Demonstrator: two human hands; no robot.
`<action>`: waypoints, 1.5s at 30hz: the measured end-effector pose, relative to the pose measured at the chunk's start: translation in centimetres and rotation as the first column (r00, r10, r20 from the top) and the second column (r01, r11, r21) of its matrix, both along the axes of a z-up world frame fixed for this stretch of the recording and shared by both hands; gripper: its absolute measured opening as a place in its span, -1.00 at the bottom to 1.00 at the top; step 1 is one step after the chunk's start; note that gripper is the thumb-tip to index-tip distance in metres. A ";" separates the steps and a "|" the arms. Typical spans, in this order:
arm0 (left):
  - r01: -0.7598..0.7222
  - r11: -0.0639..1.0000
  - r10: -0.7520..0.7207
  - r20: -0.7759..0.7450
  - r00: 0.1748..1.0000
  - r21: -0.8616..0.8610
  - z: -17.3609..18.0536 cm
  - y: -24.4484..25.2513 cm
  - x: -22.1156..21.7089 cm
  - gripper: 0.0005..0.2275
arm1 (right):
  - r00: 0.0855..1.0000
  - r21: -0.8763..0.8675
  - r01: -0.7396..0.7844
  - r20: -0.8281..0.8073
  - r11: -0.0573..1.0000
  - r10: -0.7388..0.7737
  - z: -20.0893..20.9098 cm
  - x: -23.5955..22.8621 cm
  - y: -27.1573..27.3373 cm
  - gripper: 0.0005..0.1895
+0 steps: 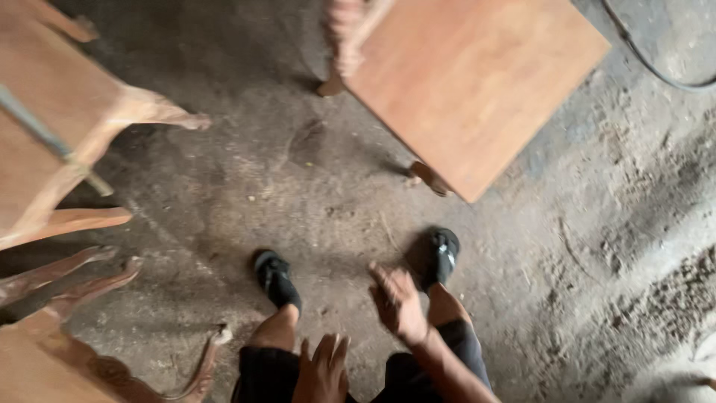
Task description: The person sands several wooden chairs using a piece of sandpaper, focusing on the seats, backs, and carved legs.
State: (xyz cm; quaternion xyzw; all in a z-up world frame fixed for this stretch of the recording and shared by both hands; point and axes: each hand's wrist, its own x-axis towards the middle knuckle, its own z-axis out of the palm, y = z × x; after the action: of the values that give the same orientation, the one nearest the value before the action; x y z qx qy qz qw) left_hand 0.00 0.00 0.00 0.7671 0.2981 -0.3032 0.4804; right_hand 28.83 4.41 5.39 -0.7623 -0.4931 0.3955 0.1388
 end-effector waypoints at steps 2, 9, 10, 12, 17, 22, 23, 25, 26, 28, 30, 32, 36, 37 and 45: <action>0.017 0.998 -0.019 -0.044 0.999 -0.060 4.6 -5.8 4.0 -0.36 | 0.993 0.235 0.008 -0.118 0.972 0.021 6.9 2.5 -3.2 -0.46; -0.298 0.955 0.298 -0.005 0.955 0.007 8.8 -9.9 23.9 -0.47 | 0.986 0.610 -0.162 0.131 0.776 0.104 12.4 18.2 -7.0 -0.47; -0.380 0.923 0.378 0.046 0.925 0.056 7.7 -7.5 27.0 -0.48 | 0.983 0.635 -0.177 0.147 0.752 0.106 10.6 21.3 -5.9 -0.47; -0.568 0.815 0.550 0.157 0.820 0.112 7.4 -5.2 31.2 -0.51 | 0.990 0.559 -0.060 0.139 0.827 -0.022 8.2 26.3 -4.2 -0.41; -0.880 0.393 0.686 0.552 0.474 0.267 2.0 8.0 36.1 -0.58 | 0.906 0.632 -0.285 0.423 0.721 -0.012 1.7 34.1 4.3 -0.44; -0.839 -0.064 0.559 0.715 0.419 0.541 -6.6 32.4 42.8 -0.37 | 0.638 0.872 -0.235 -0.195 0.430 0.745 -4.1 35.3 14.8 -0.33; -0.788 -0.174 0.408 0.772 0.488 0.590 -6.7 35.0 43.6 -0.34 | 0.536 0.868 -0.138 -0.339 0.476 0.773 -4.6 39.5 18.1 -0.33; -0.857 -0.119 0.677 0.672 0.299 0.501 -5.5 37.0 45.6 -0.28 | 0.748 0.608 -0.585 0.661 0.537 0.066 -3.2 48.2 24.5 -0.33; -0.916 -0.079 0.877 0.464 0.123 0.393 -4.5 37.7 46.3 -0.22 | 0.676 0.601 -0.534 0.726 0.595 -0.127 -2.6 50.3 27.7 -0.33; -0.943 -0.080 0.900 0.431 0.071 0.323 -2.8 38.4 46.7 -0.23 | 0.645 0.661 -0.434 0.702 0.613 -0.300 -4.0 48.6 31.2 -0.34; -0.963 -0.076 0.928 0.372 0.027 0.260 -3.1 37.4 45.7 -0.24 | 0.704 0.686 -0.460 0.668 0.563 -0.239 -8.7 40.6 28.9 -0.34; -0.915 -0.142 0.805 0.581 0.115 0.377 -4.3 37.8 45.8 -0.28 | 0.716 0.660 -0.589 0.694 0.466 -0.077 -11.6 33.7 25.0 -0.34; -0.976 -0.192 0.763 0.641 -0.085 0.099 -8.3 38.8 45.1 -0.32 | 0.658 0.628 -0.656 0.747 0.419 -0.088 -11.9 39.1 25.4 -0.34; -0.979 -0.194 0.684 0.723 -0.091 0.061 -9.4 38.8 44.8 -0.36 | 0.646 0.640 -0.611 0.743 0.465 -0.175 -11.0 41.5 26.8 -0.34; -0.973 -0.231 0.641 0.755 -0.136 0.021 -10.2 39.4 43.7 -0.26 | 0.617 0.561 -0.699 0.786 0.443 -0.021 -14.1 37.2 19.3 -0.34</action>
State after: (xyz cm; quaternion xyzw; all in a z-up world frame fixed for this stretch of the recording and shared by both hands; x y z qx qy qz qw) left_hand 43.71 39.44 -10.24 0.4585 0.6949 0.4600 0.3087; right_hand 66.06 23.71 -8.74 -0.5532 -0.7868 -0.1905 0.1965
